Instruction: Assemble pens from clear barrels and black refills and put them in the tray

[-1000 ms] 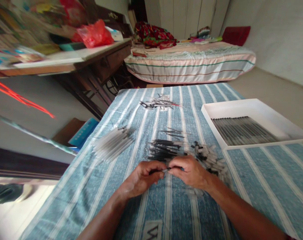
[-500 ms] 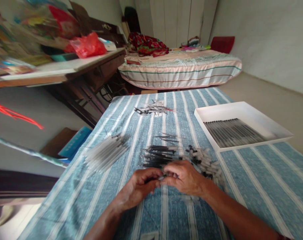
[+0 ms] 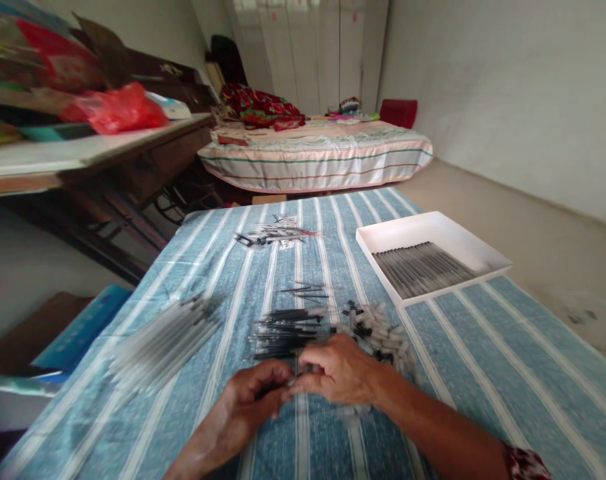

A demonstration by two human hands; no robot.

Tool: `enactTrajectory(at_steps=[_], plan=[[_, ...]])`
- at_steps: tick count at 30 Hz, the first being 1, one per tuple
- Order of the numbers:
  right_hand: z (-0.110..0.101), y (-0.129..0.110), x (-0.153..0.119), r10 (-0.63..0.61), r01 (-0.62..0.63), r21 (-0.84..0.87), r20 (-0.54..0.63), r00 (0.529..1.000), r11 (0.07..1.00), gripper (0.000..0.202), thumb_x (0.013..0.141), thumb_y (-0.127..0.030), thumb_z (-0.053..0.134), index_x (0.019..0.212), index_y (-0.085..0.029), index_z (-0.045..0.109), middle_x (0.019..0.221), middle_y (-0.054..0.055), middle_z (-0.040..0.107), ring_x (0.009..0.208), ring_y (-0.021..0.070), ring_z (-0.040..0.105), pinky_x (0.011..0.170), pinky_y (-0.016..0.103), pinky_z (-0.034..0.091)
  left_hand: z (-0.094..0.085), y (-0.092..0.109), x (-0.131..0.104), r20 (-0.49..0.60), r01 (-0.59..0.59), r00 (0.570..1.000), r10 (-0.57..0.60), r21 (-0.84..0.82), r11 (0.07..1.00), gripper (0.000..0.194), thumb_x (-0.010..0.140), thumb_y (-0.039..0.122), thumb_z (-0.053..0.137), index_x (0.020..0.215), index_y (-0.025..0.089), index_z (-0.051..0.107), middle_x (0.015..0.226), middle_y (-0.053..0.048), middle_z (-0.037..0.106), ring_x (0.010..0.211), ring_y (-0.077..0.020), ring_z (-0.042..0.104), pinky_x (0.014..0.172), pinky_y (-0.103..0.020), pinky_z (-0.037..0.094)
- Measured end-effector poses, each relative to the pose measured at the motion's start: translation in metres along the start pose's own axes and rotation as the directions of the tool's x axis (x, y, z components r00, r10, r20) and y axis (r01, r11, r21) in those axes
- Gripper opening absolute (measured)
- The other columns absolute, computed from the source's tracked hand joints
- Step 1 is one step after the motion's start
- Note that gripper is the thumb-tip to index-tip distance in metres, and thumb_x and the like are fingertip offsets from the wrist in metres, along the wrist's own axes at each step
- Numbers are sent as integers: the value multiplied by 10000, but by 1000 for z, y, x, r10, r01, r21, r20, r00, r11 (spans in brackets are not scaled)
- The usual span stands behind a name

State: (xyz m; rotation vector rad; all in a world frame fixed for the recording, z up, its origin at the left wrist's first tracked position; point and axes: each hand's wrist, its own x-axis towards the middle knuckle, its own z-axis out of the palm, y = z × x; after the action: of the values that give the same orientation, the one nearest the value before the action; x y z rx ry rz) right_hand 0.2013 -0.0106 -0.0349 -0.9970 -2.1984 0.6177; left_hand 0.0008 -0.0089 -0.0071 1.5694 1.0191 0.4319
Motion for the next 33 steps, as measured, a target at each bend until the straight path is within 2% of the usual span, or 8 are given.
enactTrajectory(at_steps=[2,5,9,11,17,21,28,33], plan=[[-1,1,0,-12,12,15,-3,1000,1000,272,876,-372,561,719,-166,645,568,-5,613,506,91,516,499,205,329,-1,2,0,-6,7,1000,-7,17,1000,94,793,215,546,731,146,551,608,35,449,577,-107,418,539,-227,314],[-1,0,1,13,-14,27,32,999,1000,331,888,-345,544,622,-164,619,504,-21,565,471,82,483,474,204,304,-1,3,0,-2,-1,1000,1,29,1000,113,794,233,551,721,147,546,616,33,444,592,-108,401,545,-227,306],[-2,-3,1,64,-64,131,11,998,989,217,843,-339,603,737,-156,650,572,-16,599,512,85,513,495,185,340,-1,0,0,-30,-27,999,28,43,999,120,799,244,558,728,147,561,638,24,465,618,-113,407,558,-225,317],[-2,-3,2,58,-60,150,16,998,987,210,856,-308,581,719,-162,643,580,-19,594,525,85,510,510,185,347,-1,-1,0,-37,-26,999,28,59,998,107,791,234,569,728,147,571,633,24,473,616,-114,416,556,-223,323],[-3,-3,1,112,-111,174,1,994,979,248,860,-216,531,621,-162,573,538,-49,501,507,71,436,492,181,313,-4,5,-3,-3,-118,993,120,144,983,166,835,284,546,850,166,662,756,-24,595,721,-157,512,651,-240,410],[-5,-5,1,176,-176,185,19,984,967,314,838,-207,523,530,-163,482,477,-65,402,467,64,373,455,188,261,-5,6,-3,20,-180,983,183,293,939,246,883,270,481,793,166,685,758,-38,604,724,-157,536,679,-247,417],[-7,-9,4,302,-319,273,103,948,908,323,822,-237,524,511,-176,464,453,-52,483,434,75,447,440,186,310,-3,1,-3,-43,-197,971,234,406,892,141,847,186,532,764,163,644,775,-39,604,754,-159,569,687,-250,412],[-5,-11,5,329,-344,277,99,939,897,339,820,-245,525,497,-175,450,439,-51,475,421,70,438,428,178,310,-1,-1,-3,-50,-219,963,265,428,877,120,838,167,534,749,169,615,781,-36,597,740,-152,564,678,-245,406]])
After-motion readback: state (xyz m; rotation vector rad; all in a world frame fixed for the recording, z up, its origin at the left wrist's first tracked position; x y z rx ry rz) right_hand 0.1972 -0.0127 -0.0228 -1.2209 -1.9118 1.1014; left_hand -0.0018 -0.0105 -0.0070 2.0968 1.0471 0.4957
